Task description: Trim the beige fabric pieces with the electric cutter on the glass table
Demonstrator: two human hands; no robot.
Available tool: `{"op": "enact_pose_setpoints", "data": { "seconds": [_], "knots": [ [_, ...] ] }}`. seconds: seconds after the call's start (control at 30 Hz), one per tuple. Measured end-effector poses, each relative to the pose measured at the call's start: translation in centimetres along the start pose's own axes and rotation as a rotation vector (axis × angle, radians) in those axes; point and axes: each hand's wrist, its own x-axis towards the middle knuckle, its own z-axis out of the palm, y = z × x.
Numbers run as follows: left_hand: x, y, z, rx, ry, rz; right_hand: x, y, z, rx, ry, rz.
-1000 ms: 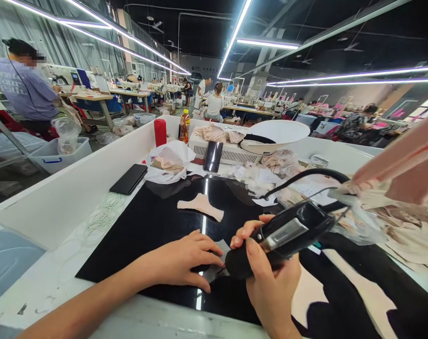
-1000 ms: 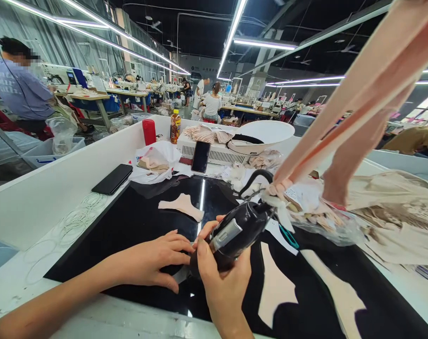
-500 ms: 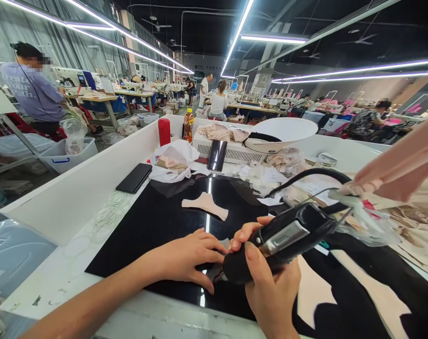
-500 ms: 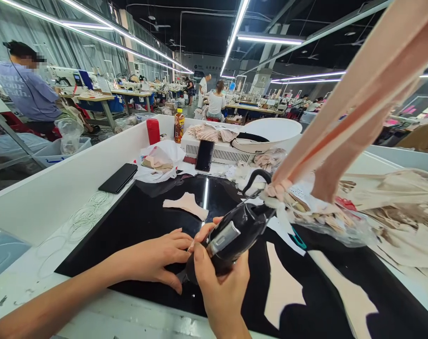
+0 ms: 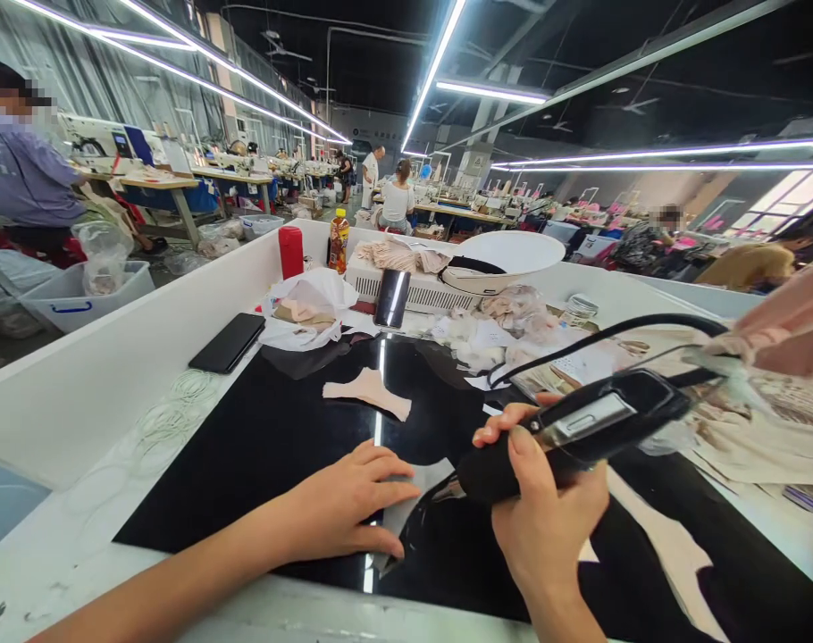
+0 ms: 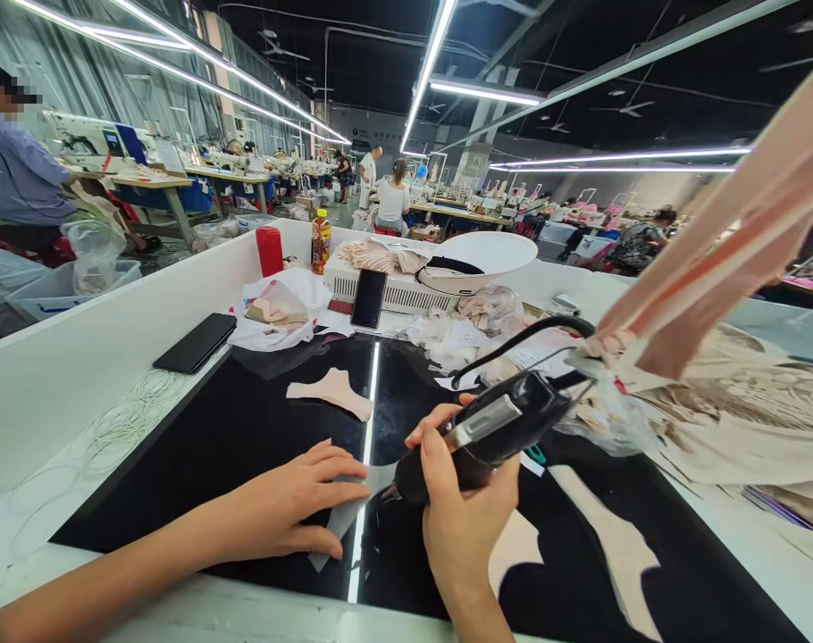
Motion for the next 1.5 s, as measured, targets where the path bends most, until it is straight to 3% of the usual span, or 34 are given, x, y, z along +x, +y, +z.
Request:
{"op": "enact_pose_setpoints", "data": {
  "seconds": [0.47, 0.67, 0.87, 1.33, 1.5],
  "knots": [
    [0.1, 0.8, -0.8, 0.027, -0.094, -0.089, -0.1, 1.7, 0.0, -0.075, -0.045, -0.002],
    [-0.1, 0.2, -0.3, 0.004, -0.045, -0.051, 0.0, 1.6, 0.1, -0.104, -0.066, -0.018],
    [0.0, 0.1, -0.1, 0.033, -0.080, -0.071, 0.8, 1.5, -0.5, -0.083, 0.000, -0.028],
    [-0.1, -0.2, 0.1, -0.020, -0.043, -0.072, 1.3, 1.9, -0.6, -0.134, -0.015, -0.021],
    [-0.2, -0.1, -0.1, -0.027, -0.045, -0.080, 2.4, 1.9, -1.2, -0.125, 0.057, -0.046]
  ]
}}
